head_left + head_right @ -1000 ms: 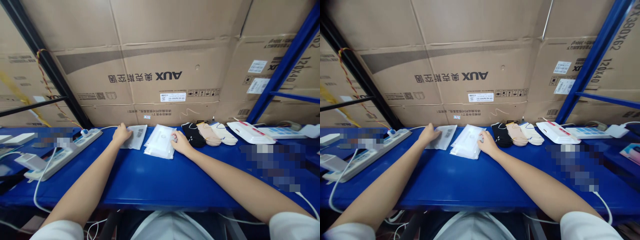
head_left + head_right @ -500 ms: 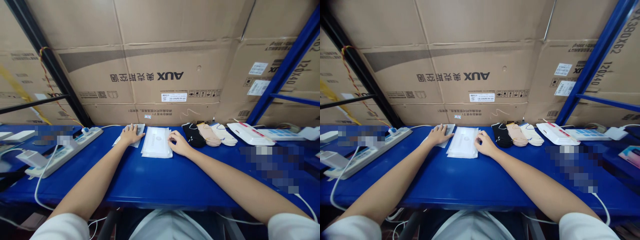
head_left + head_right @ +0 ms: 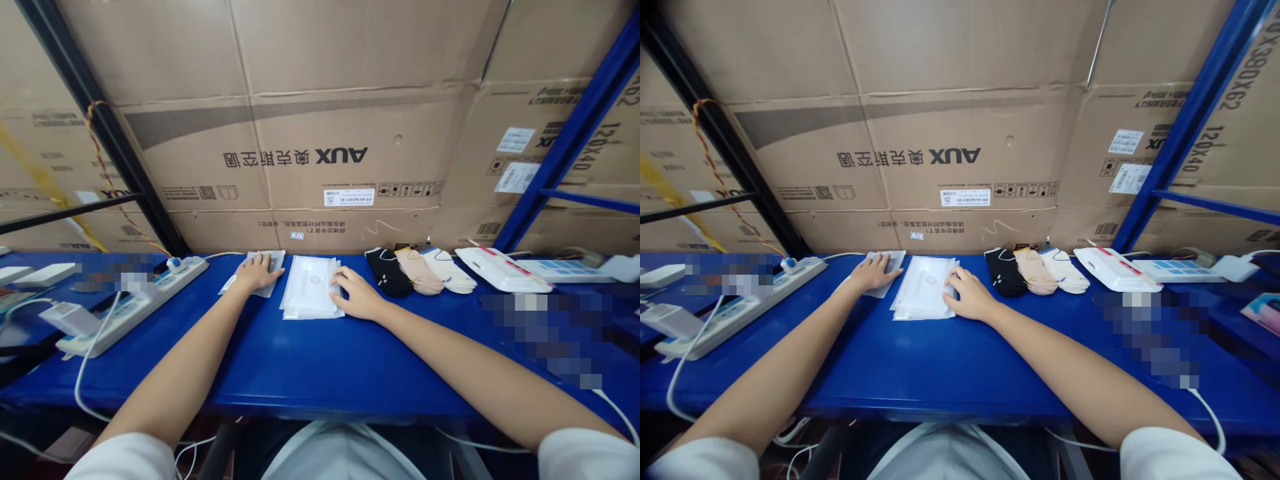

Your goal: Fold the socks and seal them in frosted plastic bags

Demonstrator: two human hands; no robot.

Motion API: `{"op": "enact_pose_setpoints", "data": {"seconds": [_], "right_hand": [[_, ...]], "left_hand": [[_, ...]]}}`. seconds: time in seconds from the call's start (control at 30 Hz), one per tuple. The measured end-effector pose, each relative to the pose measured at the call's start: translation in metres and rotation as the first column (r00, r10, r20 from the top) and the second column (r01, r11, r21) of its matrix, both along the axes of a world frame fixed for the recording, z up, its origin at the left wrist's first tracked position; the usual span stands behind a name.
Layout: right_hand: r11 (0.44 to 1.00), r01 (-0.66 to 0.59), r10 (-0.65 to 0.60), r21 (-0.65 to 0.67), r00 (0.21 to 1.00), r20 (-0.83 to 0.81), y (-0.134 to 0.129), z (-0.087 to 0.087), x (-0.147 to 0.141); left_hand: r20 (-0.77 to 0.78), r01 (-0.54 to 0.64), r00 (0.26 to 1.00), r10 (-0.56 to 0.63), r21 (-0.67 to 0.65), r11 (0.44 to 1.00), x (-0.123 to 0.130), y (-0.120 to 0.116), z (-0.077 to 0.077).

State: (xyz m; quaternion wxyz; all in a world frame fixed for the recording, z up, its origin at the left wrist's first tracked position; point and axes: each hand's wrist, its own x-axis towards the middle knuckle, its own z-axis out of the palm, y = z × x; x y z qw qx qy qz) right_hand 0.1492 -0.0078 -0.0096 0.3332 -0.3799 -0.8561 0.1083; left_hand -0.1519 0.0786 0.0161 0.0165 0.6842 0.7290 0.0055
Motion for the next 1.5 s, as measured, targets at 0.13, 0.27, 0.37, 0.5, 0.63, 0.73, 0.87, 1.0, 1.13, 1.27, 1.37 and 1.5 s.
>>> {"op": "enact_pose_setpoints", "data": {"seconds": [0.13,0.27,0.37,0.5,0.63,0.73,0.87,1.0,1.13,1.27,1.37,1.5], "right_hand": [[0.999,0.01,-0.011,-0.03,0.999,-0.041,0.001,0.0,-0.001],[0.996,-0.068,0.065,-0.061,0.997,-0.046,0.001,-0.001,0.0],[0.989,-0.125,0.123,-0.074,0.992,-0.028,0.001,-0.002,0.0],[0.987,-0.138,0.14,-0.077,0.99,0.018,0.002,-0.005,0.001],[0.993,-0.114,0.117,-0.034,0.99,0.082,0.0,-0.003,-0.002],[0.999,-0.021,0.017,0.039,0.994,0.11,-0.002,0.004,-0.004],[0.916,0.384,-0.396,0.118,0.912,0.106,-0.001,0.025,0.005],[0.719,0.671,-0.682,0.182,0.631,0.369,0.008,0.043,0.032],[0.697,0.714,-0.645,0.073,0.579,0.498,0.018,0.044,0.054],[0.81,0.579,-0.55,0.092,0.697,0.461,0.019,0.043,0.053],[0.9,0.42,-0.424,0.113,0.789,0.444,0.014,0.043,0.043],[0.94,0.282,-0.34,0.191,0.828,0.447,0.006,0.04,0.033]], "left_hand": [[0.06,-0.012,0.998,0.012,0.009,1.0,0.0,0.001,0.003],[0.106,-0.036,0.994,0.033,0.023,0.999,0.001,-0.004,0.006],[0.137,-0.05,0.99,0.039,0.082,0.995,0.006,-0.009,0.01],[0.219,-0.053,0.976,-0.017,0.309,0.949,0.02,-0.019,0.021],[0.202,0.234,0.894,-0.399,0.549,0.802,0.044,-0.035,0.032],[0.122,0.588,0.703,-0.7,0.454,0.67,0.062,-0.051,0.029],[0.127,0.8,0.545,-0.829,0.219,0.559,0.082,-0.071,0.015],[0.152,0.852,0.482,-0.863,0.149,0.502,0.09,-0.079,0.009],[0.165,0.841,0.491,-0.855,0.167,0.515,0.086,-0.073,0.011],[0.182,0.812,0.539,-0.822,0.146,0.565,0.078,-0.064,0.01],[0.231,0.801,0.547,-0.805,0.136,0.584,0.076,-0.061,0.006],[0.26,0.79,0.554,-0.791,0.137,0.598,0.08,-0.062,0.002]]}}
